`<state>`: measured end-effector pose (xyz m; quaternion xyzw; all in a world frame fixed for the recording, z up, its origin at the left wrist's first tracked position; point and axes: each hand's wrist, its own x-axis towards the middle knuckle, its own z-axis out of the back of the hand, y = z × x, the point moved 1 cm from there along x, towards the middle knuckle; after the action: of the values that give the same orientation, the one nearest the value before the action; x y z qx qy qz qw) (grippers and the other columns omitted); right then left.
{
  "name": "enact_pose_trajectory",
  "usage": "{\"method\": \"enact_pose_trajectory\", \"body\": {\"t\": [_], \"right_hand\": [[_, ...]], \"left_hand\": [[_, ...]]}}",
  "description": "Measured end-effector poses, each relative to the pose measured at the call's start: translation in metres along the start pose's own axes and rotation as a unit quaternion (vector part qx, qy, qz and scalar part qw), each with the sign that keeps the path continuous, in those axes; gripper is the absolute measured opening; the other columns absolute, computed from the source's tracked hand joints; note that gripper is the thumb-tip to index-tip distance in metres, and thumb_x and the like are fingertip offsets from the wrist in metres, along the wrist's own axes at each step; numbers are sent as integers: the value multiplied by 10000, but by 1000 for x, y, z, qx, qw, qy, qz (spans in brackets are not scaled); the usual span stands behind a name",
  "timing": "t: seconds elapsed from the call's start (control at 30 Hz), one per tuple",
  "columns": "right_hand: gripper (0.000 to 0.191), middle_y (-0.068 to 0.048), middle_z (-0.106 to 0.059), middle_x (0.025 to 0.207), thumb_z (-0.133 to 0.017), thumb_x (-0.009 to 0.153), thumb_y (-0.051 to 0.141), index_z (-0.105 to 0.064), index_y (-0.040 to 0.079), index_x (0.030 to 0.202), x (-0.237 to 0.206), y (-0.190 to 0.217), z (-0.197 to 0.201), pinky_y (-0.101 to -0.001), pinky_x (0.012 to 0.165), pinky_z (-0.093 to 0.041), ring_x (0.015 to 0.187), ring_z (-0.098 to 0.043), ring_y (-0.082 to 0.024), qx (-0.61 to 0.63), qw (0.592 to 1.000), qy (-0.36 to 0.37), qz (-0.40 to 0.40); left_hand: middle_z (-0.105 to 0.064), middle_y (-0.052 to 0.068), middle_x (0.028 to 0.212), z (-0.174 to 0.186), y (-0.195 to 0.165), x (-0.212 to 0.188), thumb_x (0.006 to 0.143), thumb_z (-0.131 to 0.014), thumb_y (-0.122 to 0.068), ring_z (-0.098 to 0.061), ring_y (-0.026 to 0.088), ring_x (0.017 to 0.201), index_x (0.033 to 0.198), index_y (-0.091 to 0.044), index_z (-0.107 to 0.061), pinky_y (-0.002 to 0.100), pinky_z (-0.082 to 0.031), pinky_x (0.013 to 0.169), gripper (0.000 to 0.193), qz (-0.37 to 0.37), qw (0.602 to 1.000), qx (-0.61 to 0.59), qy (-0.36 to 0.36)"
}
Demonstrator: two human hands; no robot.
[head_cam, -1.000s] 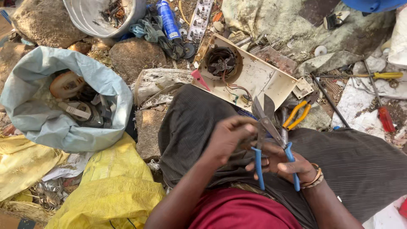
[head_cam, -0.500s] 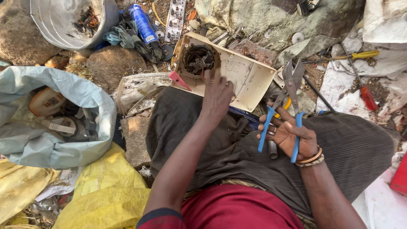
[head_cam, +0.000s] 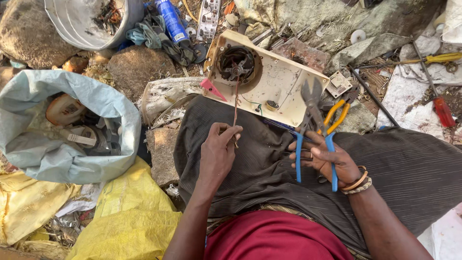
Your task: The person disassembles a pink plastic electronic device using a screwdriver and pliers. They remove the cover, cut wires, and extract internal components while sitting on the ground.
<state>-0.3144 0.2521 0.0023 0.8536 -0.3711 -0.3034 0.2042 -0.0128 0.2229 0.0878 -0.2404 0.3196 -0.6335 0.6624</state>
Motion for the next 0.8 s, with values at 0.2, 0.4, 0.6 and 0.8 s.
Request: {"method": "enact_pose_trajectory", "body": {"t": [0.2,0.4,0.6,0.8], "right_hand": [[838,-248,-585,1368,-661,902,270,-278,-7,1594,1,-16,-13,-500,1002,-514,1208,-623,-352,-73,995,0,-63],[832,-239,-621,1345,-666,884,280,-318,-18,1579,6,-20,-26,-463,994,-528,1184,-655,-331,-121,988,-5,-96],[866,-238,-624,1336,-677,876,285,-295,-34,1584,14,-27,-35,-443,973,-547,1150,-664,-317,-142,982,18,-126],[874,-236,-619,1349,-669,881,281,-261,-26,1591,14,-33,-36,-430,979,-538,1153,-661,-313,-160,977,31,-140]], "left_hand": [[-743,97,1106,1,15,-11,938,-619,3,-766,214,865,1215,-59,-740,341,-611,735,308,-46,998,-48,-4],[-779,87,985,1,20,-17,914,-725,-123,-779,211,824,1220,-63,-713,328,-609,694,312,47,997,-43,-42],[-775,109,953,8,23,-15,886,-746,-128,-775,216,782,1106,-34,-749,343,-615,700,240,31,995,-13,-93],[-767,103,1009,12,25,-13,918,-699,-163,-736,241,914,1007,-77,-748,368,-577,800,134,-30,989,38,-139]]}}
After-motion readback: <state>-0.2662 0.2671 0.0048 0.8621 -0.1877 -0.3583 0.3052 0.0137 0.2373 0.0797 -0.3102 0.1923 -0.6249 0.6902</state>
